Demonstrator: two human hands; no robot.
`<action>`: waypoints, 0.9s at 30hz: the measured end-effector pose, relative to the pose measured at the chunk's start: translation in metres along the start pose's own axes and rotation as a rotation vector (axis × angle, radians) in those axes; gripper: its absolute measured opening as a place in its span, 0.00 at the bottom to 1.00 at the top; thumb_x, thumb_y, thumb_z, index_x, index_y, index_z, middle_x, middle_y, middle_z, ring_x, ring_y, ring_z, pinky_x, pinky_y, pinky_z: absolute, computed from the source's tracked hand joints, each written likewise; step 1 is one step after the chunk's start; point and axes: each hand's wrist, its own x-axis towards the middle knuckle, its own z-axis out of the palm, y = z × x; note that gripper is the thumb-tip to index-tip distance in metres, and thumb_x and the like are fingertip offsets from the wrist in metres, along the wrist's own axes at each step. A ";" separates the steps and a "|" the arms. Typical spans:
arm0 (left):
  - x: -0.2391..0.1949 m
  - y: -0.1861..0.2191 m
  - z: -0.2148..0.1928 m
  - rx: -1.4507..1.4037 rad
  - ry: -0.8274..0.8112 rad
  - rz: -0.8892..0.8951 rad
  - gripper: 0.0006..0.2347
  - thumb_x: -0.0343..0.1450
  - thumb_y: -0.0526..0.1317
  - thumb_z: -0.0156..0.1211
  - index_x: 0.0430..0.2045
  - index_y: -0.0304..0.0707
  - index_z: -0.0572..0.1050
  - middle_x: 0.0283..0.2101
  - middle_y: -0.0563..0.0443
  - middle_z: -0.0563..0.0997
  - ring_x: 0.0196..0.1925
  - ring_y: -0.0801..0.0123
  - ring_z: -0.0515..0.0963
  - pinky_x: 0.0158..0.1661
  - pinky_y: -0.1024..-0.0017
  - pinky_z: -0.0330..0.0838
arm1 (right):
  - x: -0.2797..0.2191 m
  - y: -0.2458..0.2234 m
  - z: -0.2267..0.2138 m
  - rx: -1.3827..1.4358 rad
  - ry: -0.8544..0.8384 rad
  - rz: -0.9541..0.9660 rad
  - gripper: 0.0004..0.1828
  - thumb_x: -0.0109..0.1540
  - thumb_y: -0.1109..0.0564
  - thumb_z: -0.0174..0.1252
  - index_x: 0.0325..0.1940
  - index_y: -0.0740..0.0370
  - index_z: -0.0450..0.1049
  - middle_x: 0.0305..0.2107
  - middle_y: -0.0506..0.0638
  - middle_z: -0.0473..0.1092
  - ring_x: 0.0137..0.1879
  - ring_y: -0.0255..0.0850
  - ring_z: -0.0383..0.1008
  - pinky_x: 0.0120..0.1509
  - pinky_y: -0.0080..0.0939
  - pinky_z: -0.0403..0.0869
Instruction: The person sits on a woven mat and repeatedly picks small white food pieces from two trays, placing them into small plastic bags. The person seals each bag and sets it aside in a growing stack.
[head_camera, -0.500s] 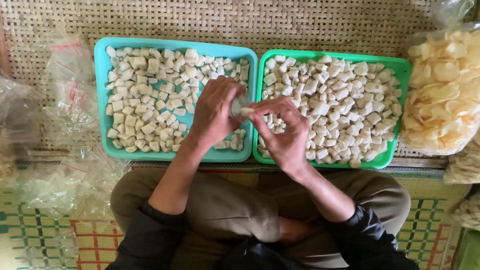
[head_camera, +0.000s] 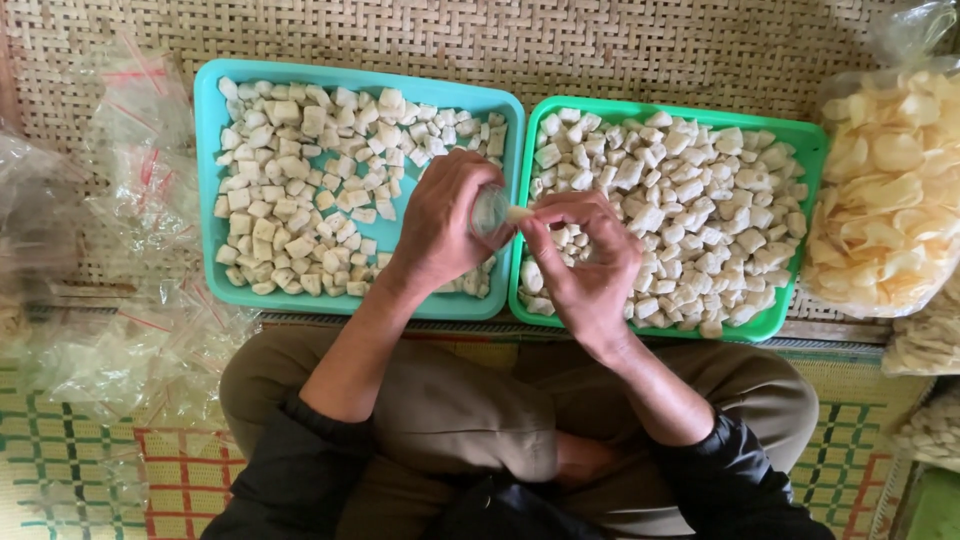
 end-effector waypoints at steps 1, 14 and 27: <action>0.000 0.001 0.000 0.000 0.001 -0.002 0.18 0.62 0.38 0.78 0.37 0.37 0.72 0.34 0.46 0.77 0.38 0.56 0.78 0.43 0.60 0.73 | -0.001 0.001 0.000 0.000 -0.002 0.000 0.07 0.62 0.65 0.70 0.36 0.66 0.77 0.30 0.57 0.77 0.41 0.50 0.80 0.47 0.45 0.72; -0.009 -0.010 0.012 0.123 -0.059 0.099 0.14 0.62 0.35 0.71 0.37 0.38 0.72 0.32 0.49 0.75 0.34 0.60 0.76 0.39 0.62 0.72 | 0.007 -0.010 0.005 -0.250 -0.226 0.021 0.06 0.66 0.56 0.64 0.40 0.62 0.79 0.41 0.56 0.72 0.44 0.52 0.70 0.52 0.53 0.70; 0.010 0.017 -0.018 0.267 -0.363 0.020 0.52 0.54 0.40 0.86 0.73 0.43 0.53 0.42 0.40 0.76 0.44 0.51 0.75 0.46 0.58 0.71 | 0.014 0.005 0.001 0.025 -0.549 0.061 0.06 0.68 0.63 0.59 0.39 0.71 0.74 0.30 0.62 0.68 0.35 0.68 0.73 0.46 0.59 0.74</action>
